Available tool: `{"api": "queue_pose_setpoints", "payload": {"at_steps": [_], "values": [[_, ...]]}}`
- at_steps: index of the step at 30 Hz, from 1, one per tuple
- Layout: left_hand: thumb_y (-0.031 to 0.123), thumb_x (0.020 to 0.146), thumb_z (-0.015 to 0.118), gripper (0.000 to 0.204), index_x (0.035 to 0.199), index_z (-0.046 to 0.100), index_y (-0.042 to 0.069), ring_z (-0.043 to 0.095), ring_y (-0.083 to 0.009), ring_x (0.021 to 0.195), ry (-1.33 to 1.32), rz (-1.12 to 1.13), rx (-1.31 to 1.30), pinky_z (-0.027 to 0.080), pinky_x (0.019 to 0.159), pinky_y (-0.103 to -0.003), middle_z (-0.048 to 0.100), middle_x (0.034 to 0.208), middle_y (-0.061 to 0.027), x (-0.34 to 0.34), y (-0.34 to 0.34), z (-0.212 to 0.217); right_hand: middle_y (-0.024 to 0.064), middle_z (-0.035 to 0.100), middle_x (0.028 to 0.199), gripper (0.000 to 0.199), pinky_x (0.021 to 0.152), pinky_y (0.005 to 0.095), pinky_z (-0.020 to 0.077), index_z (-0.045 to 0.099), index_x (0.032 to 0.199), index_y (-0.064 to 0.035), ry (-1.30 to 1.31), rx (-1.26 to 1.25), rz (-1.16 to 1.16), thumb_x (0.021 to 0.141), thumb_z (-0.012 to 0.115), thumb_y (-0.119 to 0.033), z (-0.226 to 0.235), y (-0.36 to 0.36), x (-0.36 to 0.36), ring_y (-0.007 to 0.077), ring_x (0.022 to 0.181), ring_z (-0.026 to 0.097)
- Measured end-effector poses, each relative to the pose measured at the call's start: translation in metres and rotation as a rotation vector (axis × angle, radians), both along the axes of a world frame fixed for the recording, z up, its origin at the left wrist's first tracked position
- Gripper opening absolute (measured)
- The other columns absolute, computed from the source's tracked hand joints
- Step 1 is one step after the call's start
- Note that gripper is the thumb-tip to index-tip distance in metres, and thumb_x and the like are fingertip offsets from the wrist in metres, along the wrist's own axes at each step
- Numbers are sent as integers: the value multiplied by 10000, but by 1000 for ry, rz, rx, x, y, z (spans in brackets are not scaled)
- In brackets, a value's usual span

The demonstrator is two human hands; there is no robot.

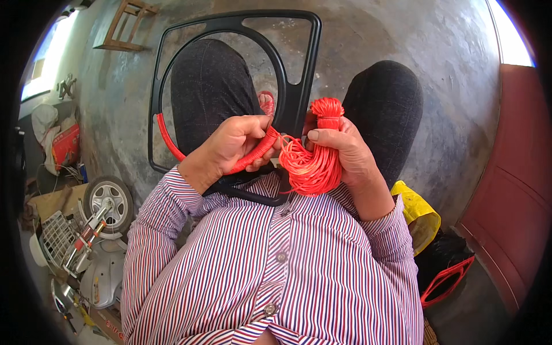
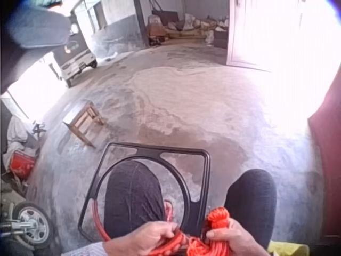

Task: Winding a red plastic rope around a black plastic circular frame.

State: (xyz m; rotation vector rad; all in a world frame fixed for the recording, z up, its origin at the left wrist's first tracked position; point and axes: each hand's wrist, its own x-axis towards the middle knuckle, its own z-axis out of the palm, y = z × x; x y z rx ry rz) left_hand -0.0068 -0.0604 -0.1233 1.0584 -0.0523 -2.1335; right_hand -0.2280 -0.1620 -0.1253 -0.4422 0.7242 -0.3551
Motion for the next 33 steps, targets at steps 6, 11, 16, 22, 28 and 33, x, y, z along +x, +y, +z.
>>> {"api": "queue_pose_setpoints", "payload": {"at_steps": [6,11,16,22,28,33], "values": [[191,850,412,294,1014,575,10,516,-168,516,2,63,19,402,415,-271,610,734,-114,-3,1,2,81,660,948,356,756,284,555,606,1140,21,-9,-30,2,797,698,-10,-1,-1,2,146,788,655],[184,836,412,293,1028,564,23,522,-174,520,26,62,46,404,410,-275,621,752,-122,-4,1,0,90,660,965,349,759,290,555,602,1143,21,-24,-32,-2,805,686,-15,-2,-1,0,154,794,654],[173,826,412,306,1048,566,29,534,-179,521,52,73,-1,405,402,-275,626,766,-122,-4,3,-5,111,649,941,312,755,314,551,579,1137,17,-24,-42,-135,837,629,-50,-6,-3,0,185,791,639],[169,826,409,346,1093,573,23,519,-173,489,3,137,3,400,390,-275,626,763,-117,-8,6,-1,146,625,914,330,781,355,526,564,1116,5,-394,154,-257,807,599,-106,-19,-13,-8,229,814,593],[184,841,398,389,1145,573,14,528,-165,511,5,66,-74,409,399,-262,619,768,-108,-6,5,-2,156,601,987,326,870,379,498,573,1108,-8,-422,71,-387,806,610,-126,-15,-13,-8,249,882,576],[195,848,400,411,1169,565,-3,537,-160,523,-102,74,-28,428,404,-267,604,776,-107,-8,5,-2,158,602,1030,330,943,398,463,577,1114,-12,-395,-85,-426,817,607,-152,-9,-13,-10,265,956,572]]}}
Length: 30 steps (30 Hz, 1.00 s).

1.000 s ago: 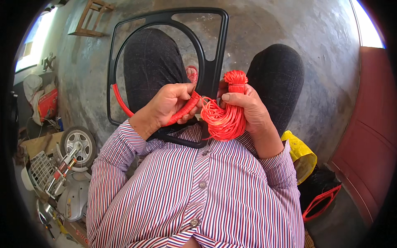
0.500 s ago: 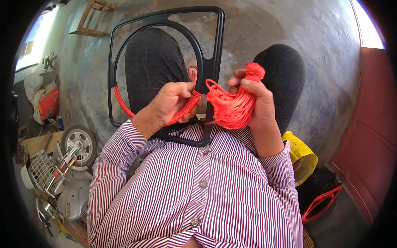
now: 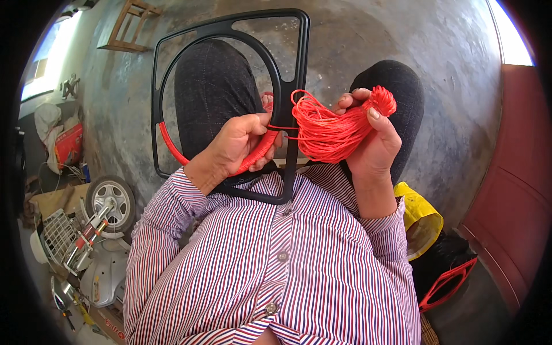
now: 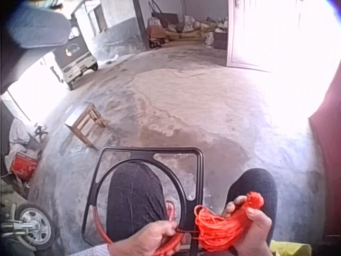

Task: Winding a red plastic rope around a black plastic circular frame.

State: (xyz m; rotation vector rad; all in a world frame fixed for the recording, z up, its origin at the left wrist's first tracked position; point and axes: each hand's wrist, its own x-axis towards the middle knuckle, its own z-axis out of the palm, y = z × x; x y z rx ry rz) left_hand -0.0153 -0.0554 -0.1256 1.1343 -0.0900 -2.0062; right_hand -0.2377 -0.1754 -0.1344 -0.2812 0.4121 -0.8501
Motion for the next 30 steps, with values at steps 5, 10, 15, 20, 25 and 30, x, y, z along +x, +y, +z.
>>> {"api": "queue_pose_setpoints", "payload": {"at_steps": [5,10,15,20,25,30], "values": [[202,869,398,422,1198,551,-14,567,-164,540,31,21,-35,432,398,-260,619,827,-113,1,1,-3,154,614,1014,323,912,387,482,578,1118,-17,118,-79,26,839,600,-180,1,1,-3,257,938,589],[198,885,393,415,1201,548,-23,562,-163,511,1,100,-23,438,388,-260,631,829,-124,-6,-6,9,147,615,998,316,877,380,497,574,1116,-19,141,-48,37,856,595,-196,1,1,-3,254,904,602],[191,886,392,444,1254,529,-16,562,-163,494,-62,4,-41,439,388,-260,621,752,-125,-3,-2,4,143,622,928,309,834,371,499,568,1115,-10,164,-105,64,865,587,-192,1,3,-7,247,872,601],[212,934,414,396,1244,527,-7,553,-171,452,-27,36,-66,434,384,-261,620,692,-121,-1,-2,6,143,627,899,285,822,367,494,570,1104,0,231,-217,14,876,588,-170,3,8,-13,238,853,601],[249,1015,486,226,1017,547,32,554,-163,439,-93,25,-81,422,371,-254,623,678,-116,-1,2,3,159,636,944,254,863,381,483,569,1110,0,377,-340,-46,908,587,-153,9,11,-12,238,897,606],[254,1020,513,235,907,533,49,568,-144,453,-100,24,-110,421,364,-236,624,682,-109,1,6,2,196,634,1033,243,937,399,462,560,1141,-8,373,-366,-124,938,563,-142,14,12,-19,259,979,606]]}}
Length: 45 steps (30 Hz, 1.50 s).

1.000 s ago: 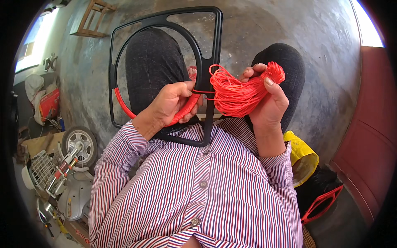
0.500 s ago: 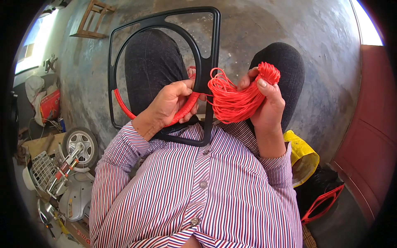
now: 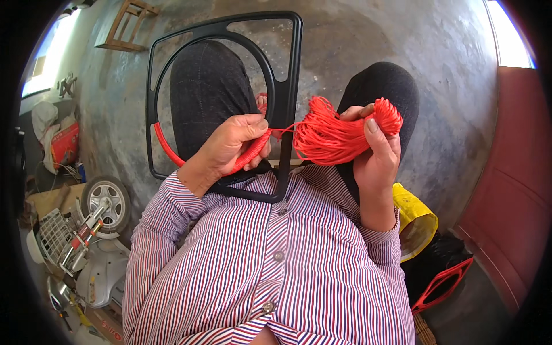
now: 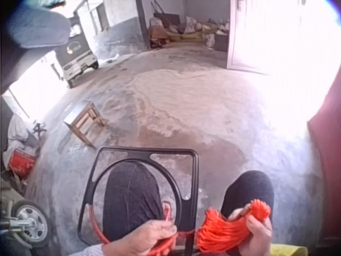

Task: Winding a red plastic rope around a black plastic circular frame.

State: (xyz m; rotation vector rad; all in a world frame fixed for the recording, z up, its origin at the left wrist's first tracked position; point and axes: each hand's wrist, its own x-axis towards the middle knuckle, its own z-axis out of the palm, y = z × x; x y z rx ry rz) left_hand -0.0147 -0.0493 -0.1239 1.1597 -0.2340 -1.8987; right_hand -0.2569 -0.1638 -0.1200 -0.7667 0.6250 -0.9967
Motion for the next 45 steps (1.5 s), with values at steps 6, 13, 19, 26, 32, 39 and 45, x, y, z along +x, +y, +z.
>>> {"api": "queue_pose_setpoints", "payload": {"at_steps": [6,13,19,26,32,39,45], "values": [[246,1025,502,246,890,535,43,582,-123,468,-5,4,-17,442,372,-216,630,696,-106,0,1,4,166,632,1022,213,940,408,464,567,1136,-16,-99,30,-78,952,545,-121,7,1,-21,261,994,601],[236,1033,482,273,958,568,-12,574,-98,445,-80,-19,-14,458,391,-195,630,675,-85,1,2,10,109,627,1054,254,976,458,470,567,1166,-15,-229,97,-319,929,551,-104,1,-63,-91,276,1033,592],[243,1037,471,321,1021,587,-56,566,-93,439,-107,-46,-20,460,400,-194,625,660,-76,1,1,13,149,570,1275,559,1086,520,407,475,1345,13,-317,214,-52,786,494,38,21,-45,-51,331,1243,520],[251,1036,473,318,1005,594,-41,538,-96,426,-183,-81,5,435,394,-210,617,651,-65,6,6,23,255,568,1277,515,1061,462,436,452,1352,56,-142,2,107,861,575,-38,46,-51,-23,319,1180,579],[241,1034,473,310,1000,598,-40,537,-98,423,-203,-74,-17,435,395,-210,615,648,-64,5,8,25,248,572,1277,495,1027,440,468,462,1347,55,-106,-107,71,887,597,-66,50,-53,-26,316,1165,587],[235,1033,474,303,997,600,-39,538,-92,424,-187,-66,-24,431,393,-200,612,645,-63,6,9,25,214,605,1200,470,970,421,505,460,1336,66,-131,-6,71,920,575,-121,52,-52,-17,297,1091,617],[223,1032,469,297,1017,614,-37,537,-87,421,-204,-63,-32,410,367,-198,600,641,-49,4,9,24,208,612,1176,457,943,415,520,456,1328,70,-151,37,92,926,551,-124,47,-45,-17,294,1057,627]]}}
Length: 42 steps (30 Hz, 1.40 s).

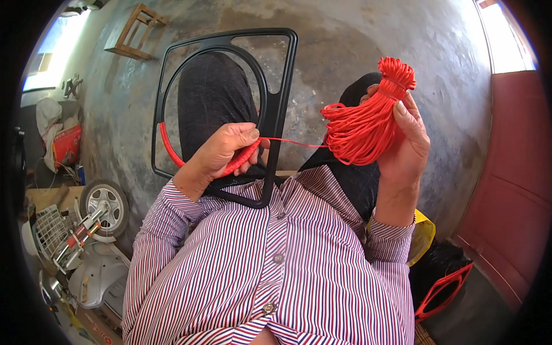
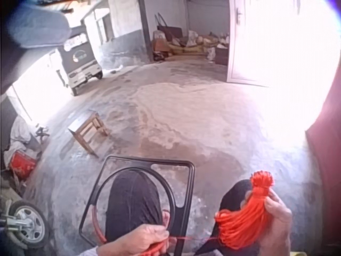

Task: Winding a red plastic rope around a black plastic circular frame.

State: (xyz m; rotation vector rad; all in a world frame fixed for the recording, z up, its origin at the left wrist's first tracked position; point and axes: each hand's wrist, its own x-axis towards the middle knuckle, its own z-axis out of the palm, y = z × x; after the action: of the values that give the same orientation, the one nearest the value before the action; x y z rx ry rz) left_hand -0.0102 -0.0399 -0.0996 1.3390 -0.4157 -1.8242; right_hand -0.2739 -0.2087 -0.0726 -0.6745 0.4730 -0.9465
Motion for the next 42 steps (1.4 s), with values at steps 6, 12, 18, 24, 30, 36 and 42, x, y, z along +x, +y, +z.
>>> {"api": "queue_pose_setpoints", "payload": {"at_steps": [6,12,18,24,30,36,42], "values": [[255,1026,492,305,983,601,-26,533,-89,426,4,-5,8,424,391,-198,605,648,-55,0,-1,0,204,614,1175,451,936,411,520,465,1323,62,-22,66,-2,919,541,-124,-3,-2,-1,291,1048,629],[266,1026,490,313,987,601,-23,542,-90,439,23,-2,2,426,389,-200,608,653,-57,0,-2,-3,142,629,1057,563,821,332,512,492,1305,61,68,100,275,802,562,-180,-12,21,12,227,879,623],[258,1022,489,312,1006,598,-34,551,-100,449,34,-6,4,441,403,-210,616,660,-67,2,-1,-4,76,642,1008,513,825,270,489,586,1214,73,290,249,690,744,596,-132,-30,62,35,152,886,616],[202,1007,471,307,1061,583,-78,570,-152,464,149,72,31,464,418,-239,632,691,-113,4,1,-12,53,644,986,402,829,261,476,595,1146,72,488,-218,825,800,653,-124,-23,63,32,112,876,596],[182,983,477,294,1070,567,-83,584,-171,478,206,110,14,482,430,-252,640,714,-133,5,2,-13,47,645,1016,384,862,259,466,598,1153,51,384,35,692,817,663,-122,-18,67,31,105,916,596],[183,976,481,262,1047,553,-59,595,-166,486,194,109,10,486,425,-245,644,718,-134,5,3,-15,67,660,1041,406,871,259,471,596,1159,50,419,10,729,812,672,-147,-26,64,27,113,918,610],[196,985,465,244,1045,549,-24,592,-179,485,218,155,50,474,406,-258,645,731,-153,3,2,-12,75,662,1025,407,865,264,480,595,1159,54,358,95,687,810,666,-141,-32,65,26,122,908,620]]}}
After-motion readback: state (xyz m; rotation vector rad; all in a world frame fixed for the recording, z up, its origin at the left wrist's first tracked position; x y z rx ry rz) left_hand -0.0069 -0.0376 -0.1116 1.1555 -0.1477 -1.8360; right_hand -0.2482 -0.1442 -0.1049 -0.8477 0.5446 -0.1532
